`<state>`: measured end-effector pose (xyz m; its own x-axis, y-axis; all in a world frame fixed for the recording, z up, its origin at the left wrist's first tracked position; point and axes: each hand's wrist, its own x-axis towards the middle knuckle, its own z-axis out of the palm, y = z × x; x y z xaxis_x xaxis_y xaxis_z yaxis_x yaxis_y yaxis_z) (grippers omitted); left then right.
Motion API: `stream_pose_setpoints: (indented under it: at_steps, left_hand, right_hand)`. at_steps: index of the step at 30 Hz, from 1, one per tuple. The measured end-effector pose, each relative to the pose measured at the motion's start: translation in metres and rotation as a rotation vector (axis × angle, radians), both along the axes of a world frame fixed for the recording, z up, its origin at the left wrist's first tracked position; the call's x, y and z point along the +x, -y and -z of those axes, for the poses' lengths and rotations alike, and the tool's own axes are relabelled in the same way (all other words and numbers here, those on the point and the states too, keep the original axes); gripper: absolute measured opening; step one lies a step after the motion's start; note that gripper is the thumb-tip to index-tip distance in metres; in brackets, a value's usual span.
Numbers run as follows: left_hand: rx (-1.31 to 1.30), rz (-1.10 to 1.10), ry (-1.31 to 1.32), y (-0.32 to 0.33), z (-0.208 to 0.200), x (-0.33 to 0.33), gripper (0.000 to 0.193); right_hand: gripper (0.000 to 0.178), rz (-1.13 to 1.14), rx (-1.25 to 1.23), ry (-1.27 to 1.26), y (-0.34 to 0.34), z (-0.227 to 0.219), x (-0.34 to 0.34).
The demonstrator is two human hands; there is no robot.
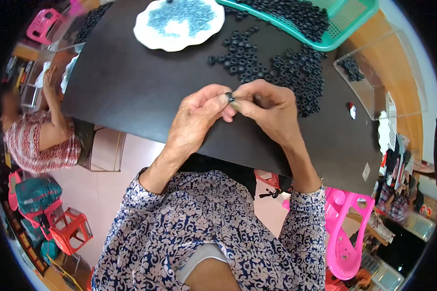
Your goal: Assembling small blue beads into black plastic rings at a table.
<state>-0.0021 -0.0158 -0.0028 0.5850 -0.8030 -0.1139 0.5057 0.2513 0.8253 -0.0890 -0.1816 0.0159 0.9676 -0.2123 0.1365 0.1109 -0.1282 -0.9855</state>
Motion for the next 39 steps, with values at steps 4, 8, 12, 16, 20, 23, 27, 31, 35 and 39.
stream_pose_setpoints:
  at_steps: [4, 8, 12, 16, 20, 23, 27, 31, 35, 39]
  left_hand:
    - [-0.004, -0.021, 0.038, -0.003, -0.001, -0.004, 0.023]
    - [0.022, -0.02, 0.127, -0.005, -0.001, -0.006, 0.023]
    - [-0.002, 0.005, 0.064, -0.007, 0.002, -0.003, 0.024]
    - [0.003, -0.01, 0.033, -0.006, 0.003, -0.005, 0.024]
    - [-0.01, -0.005, 0.068, -0.008, 0.003, -0.006, 0.024]
    - [0.014, -0.005, 0.083, -0.008, 0.004, -0.008, 0.024]
    - [0.025, -0.01, 0.144, -0.008, 0.002, -0.005, 0.022]
    - [0.003, -0.026, 0.145, -0.01, 0.003, -0.006, 0.021]
    - [-0.001, -0.022, 0.152, -0.006, 0.004, -0.007, 0.02]
    - [0.036, -0.001, 0.17, -0.009, 0.004, -0.006, 0.022]
  right_hand:
    - [0.005, 0.028, 0.068, 0.057, -0.009, -0.001, 0.005]
    - [0.006, -0.009, 0.216, 0.024, -0.009, -0.007, 0.002]
    - [0.009, 0.01, 0.085, 0.005, -0.009, -0.005, 0.0]
    - [0.023, -0.034, -0.026, 0.024, -0.009, -0.003, -0.003]
    - [0.023, -0.013, -0.121, -0.004, -0.008, -0.002, -0.005]
    - [0.02, -0.04, 0.029, -0.006, -0.006, 0.0, -0.006]
    - [0.011, 0.199, -0.153, 0.003, 0.005, -0.015, -0.002]
    - [0.011, 0.343, -0.864, 0.05, 0.077, -0.04, 0.021]
    - [0.014, 0.246, -1.135, -0.039, 0.118, -0.035, 0.037]
    - [0.017, 0.157, -1.249, -0.112, 0.117, -0.03, 0.05]
